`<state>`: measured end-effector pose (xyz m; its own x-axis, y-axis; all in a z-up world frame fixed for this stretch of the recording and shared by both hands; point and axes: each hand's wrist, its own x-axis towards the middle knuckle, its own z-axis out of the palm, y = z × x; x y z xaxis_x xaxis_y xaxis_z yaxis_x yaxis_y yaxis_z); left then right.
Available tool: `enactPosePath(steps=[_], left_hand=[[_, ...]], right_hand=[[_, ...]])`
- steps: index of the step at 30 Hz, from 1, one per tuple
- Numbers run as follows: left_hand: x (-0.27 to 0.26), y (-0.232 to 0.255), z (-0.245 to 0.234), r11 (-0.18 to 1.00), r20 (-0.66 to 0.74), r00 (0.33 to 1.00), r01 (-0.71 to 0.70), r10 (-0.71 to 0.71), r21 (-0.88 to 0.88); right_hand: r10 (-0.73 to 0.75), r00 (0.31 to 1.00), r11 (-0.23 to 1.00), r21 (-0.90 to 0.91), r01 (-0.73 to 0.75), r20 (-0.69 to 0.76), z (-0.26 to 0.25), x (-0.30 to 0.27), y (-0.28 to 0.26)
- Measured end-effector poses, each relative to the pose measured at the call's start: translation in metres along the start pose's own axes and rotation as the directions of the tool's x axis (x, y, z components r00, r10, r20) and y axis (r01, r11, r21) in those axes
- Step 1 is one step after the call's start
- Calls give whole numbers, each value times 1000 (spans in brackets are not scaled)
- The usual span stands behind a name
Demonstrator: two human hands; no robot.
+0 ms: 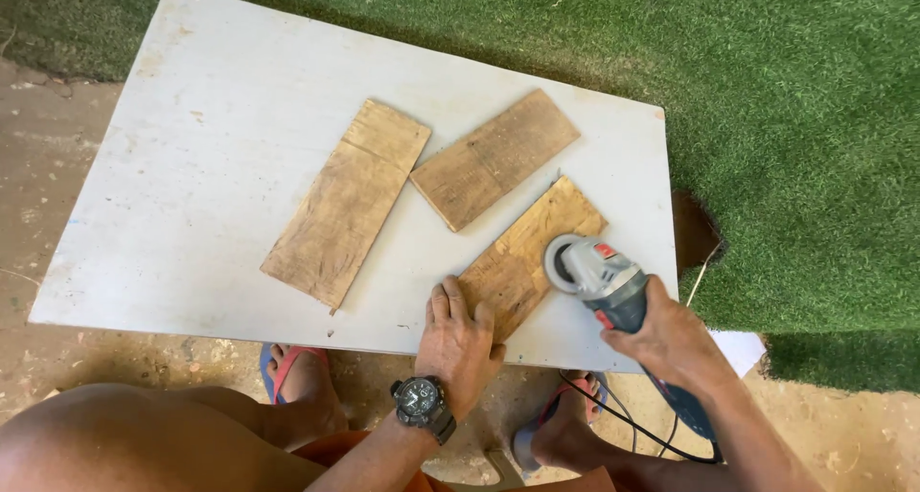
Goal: Sanding wooden planks using an angle grinder
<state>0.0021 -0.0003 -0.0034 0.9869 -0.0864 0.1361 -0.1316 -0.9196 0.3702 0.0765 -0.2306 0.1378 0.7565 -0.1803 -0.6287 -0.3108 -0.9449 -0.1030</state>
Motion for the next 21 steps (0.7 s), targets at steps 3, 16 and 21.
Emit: enactPosePath(steps=[3, 16, 21], left_hand=[[1, 0, -2, 1000, 11, 1000, -1, 1, -6], [-1, -1, -1, 1000, 53, 999, -9, 8, 17], [1, -1, -4, 1000, 116, 993, -3, 1, 18]], right_hand=[[-25, 999, 988, -153, 17, -47, 3, -7, 0], [134, 990, 970, 210, -121, -48, -46, 32, 1], [118, 988, 978, 183, -98, -102, -48, 35, 1]])
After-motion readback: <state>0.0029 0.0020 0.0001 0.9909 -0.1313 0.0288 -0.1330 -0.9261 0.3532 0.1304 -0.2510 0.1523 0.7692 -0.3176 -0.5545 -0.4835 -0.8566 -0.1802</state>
